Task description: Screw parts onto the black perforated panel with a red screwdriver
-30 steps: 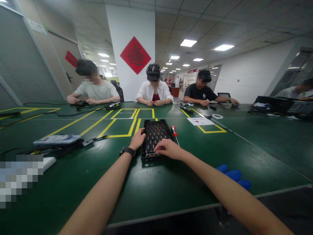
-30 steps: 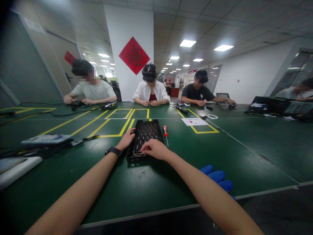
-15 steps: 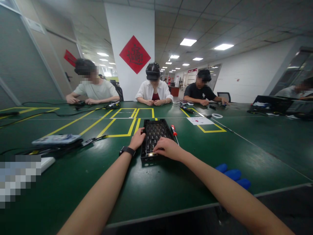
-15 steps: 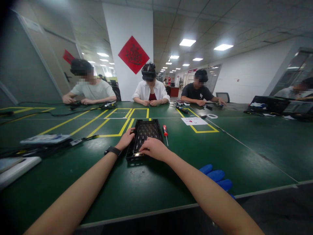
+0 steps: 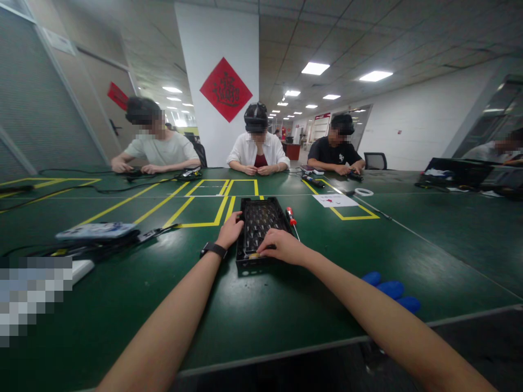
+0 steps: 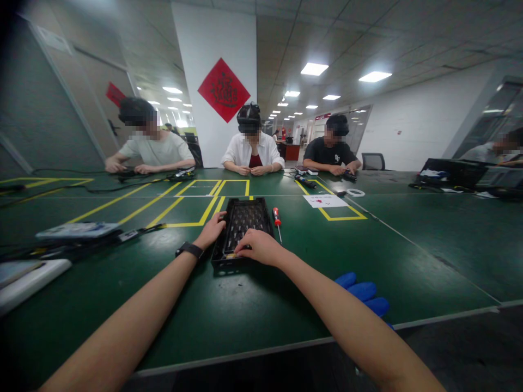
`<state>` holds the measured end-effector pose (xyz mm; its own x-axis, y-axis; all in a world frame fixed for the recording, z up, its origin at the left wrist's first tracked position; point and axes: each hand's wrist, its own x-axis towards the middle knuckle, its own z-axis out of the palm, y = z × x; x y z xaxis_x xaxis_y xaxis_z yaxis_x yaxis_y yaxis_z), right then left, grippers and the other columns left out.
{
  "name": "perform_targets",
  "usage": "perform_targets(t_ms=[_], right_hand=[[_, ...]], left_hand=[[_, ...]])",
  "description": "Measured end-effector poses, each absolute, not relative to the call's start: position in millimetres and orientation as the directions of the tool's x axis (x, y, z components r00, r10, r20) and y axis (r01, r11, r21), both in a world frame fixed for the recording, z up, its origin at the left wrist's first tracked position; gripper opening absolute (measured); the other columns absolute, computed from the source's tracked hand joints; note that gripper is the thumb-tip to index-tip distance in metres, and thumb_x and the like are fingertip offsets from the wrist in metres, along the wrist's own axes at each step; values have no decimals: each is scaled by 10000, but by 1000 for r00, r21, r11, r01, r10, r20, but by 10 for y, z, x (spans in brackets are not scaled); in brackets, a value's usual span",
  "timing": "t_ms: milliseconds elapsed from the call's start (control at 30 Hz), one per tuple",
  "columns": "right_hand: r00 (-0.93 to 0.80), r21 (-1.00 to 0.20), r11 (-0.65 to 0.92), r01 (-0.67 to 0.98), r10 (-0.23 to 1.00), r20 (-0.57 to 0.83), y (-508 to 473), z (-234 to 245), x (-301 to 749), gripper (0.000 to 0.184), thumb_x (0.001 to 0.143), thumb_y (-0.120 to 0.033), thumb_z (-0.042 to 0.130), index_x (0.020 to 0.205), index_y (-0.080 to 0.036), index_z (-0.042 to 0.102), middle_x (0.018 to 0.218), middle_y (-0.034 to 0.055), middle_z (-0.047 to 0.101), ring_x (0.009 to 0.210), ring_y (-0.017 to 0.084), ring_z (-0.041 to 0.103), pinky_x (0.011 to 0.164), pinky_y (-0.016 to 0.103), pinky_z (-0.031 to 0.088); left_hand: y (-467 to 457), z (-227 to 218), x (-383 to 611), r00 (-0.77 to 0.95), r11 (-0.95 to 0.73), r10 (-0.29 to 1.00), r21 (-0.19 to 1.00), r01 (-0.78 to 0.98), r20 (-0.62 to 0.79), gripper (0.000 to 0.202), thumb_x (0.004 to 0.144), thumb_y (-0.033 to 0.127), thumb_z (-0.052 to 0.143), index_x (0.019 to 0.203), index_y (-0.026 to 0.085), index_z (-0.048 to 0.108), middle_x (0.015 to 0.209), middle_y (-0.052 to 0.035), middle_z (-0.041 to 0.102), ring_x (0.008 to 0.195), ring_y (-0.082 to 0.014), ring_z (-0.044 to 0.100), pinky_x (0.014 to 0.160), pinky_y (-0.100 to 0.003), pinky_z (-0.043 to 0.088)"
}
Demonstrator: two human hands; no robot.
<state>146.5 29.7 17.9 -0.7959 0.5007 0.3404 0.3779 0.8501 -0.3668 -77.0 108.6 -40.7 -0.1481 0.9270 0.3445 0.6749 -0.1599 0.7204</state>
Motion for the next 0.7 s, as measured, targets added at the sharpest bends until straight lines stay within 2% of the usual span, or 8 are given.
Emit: perform_targets(t_ms=[500, 700], right_hand=[[-773, -385, 847, 367, 508, 380, 286, 164, 1473, 186, 776, -316, 614, 887, -203, 710, 844, 43, 681, 859, 155, 529, 782, 269, 393], [-769, -379, 834, 401, 531, 356, 308, 150, 1472, 199, 768, -344, 618, 888, -220, 717, 828, 44, 674, 850, 157, 534, 750, 262, 397]], left_hand=[[1077, -396, -771, -144, -161, 929, 725, 670, 339, 484, 736, 217, 433, 1217, 201, 488, 1159, -72, 586, 1050, -212, 544, 911, -359, 412], [1071, -388, -763, -144, -157, 932, 729, 666, 332, 489, 732, 209, 436, 1218, 194, 490, 1146, -72, 595, 1045, -212, 548, 915, -363, 411]])
